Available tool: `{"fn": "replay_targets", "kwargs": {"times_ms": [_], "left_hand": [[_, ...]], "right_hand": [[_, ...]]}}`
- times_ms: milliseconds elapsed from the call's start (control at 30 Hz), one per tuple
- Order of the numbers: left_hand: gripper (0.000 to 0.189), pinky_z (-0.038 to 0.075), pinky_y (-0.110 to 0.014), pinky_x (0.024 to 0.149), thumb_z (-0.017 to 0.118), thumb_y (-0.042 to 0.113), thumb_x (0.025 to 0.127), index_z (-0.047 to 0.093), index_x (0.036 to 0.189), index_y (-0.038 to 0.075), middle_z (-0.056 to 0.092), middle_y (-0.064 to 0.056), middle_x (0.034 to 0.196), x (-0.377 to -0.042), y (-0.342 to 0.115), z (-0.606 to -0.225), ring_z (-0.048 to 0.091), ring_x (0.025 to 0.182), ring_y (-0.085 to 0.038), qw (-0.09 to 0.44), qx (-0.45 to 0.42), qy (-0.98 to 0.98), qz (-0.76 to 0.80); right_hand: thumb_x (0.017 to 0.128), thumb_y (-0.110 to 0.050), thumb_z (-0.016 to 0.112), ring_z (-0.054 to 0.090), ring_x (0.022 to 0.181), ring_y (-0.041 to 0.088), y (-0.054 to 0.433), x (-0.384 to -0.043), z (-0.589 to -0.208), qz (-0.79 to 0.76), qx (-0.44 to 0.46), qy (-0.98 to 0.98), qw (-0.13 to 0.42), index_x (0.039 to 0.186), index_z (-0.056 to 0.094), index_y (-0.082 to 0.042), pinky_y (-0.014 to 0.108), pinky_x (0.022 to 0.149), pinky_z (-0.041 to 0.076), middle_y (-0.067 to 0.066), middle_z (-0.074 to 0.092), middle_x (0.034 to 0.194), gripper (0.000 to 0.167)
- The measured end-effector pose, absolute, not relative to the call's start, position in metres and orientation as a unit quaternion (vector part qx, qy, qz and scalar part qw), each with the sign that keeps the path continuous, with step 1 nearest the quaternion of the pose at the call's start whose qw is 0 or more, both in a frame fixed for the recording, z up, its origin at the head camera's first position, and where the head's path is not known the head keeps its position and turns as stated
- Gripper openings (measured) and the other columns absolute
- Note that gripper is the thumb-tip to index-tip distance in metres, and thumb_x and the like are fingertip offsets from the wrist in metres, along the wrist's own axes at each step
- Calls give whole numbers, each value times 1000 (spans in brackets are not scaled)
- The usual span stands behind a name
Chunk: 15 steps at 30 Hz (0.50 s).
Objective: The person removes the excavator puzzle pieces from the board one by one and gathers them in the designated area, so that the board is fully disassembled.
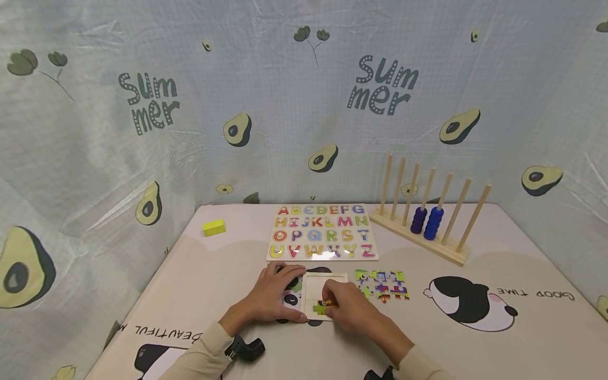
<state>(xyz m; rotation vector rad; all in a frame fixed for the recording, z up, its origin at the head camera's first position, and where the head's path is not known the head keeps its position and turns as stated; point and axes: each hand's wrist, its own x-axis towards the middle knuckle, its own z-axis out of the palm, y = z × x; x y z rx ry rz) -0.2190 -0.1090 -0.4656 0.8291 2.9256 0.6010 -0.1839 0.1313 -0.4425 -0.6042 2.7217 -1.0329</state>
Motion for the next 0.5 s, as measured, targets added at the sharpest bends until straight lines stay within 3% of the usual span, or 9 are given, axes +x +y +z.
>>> {"fn": "replay_targets", "kwargs": {"times_ms": [500], "left_hand": [[102, 27, -51, 113, 74, 79, 66, 47, 151, 29, 45, 12, 153, -219, -109, -465, 29, 139, -25, 23, 270, 943, 192]], "right_hand": [[96, -10, 69, 53, 68, 12, 165, -183, -429, -405, -191, 892, 65, 102, 62, -11, 25, 58, 46, -3, 57, 78, 10]]}}
